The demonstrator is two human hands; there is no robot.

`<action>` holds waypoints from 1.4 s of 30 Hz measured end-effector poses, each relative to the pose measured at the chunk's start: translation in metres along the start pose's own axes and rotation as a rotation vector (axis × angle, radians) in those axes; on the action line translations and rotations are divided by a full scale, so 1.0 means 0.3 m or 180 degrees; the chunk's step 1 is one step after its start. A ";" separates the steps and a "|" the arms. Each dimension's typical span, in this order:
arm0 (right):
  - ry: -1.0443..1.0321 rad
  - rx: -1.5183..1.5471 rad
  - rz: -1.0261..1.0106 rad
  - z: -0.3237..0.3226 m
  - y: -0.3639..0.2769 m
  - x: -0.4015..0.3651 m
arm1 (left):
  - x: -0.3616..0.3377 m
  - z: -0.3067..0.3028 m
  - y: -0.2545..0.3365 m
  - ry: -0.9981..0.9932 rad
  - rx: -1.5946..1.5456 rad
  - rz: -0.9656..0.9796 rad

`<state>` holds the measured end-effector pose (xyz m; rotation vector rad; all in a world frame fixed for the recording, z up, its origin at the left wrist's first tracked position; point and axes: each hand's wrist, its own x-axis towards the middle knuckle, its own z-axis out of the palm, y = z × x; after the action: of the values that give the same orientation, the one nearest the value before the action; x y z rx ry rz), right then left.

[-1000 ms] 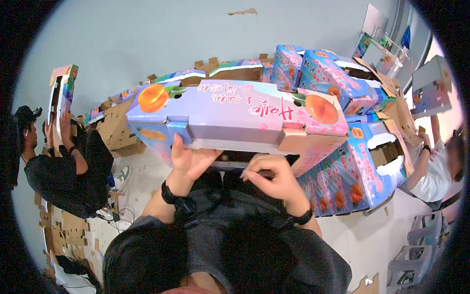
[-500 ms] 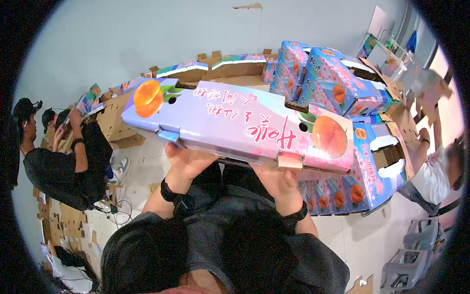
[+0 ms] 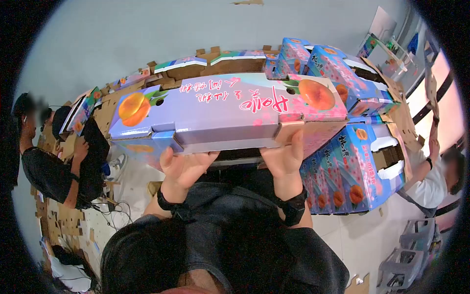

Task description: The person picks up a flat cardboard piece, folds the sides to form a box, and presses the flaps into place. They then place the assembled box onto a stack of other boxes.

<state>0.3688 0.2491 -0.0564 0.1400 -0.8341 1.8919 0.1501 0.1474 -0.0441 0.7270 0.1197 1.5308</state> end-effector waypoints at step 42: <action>0.0638 -0.0491 0.0708 0.187 0.026 0.057 | -0.102 -0.193 0.322 0.1388 0.3621 0.0624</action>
<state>0.3395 0.2264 -0.0105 -0.2431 -0.8819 1.9990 0.0354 0.1275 -0.0529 1.2801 1.3564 1.7304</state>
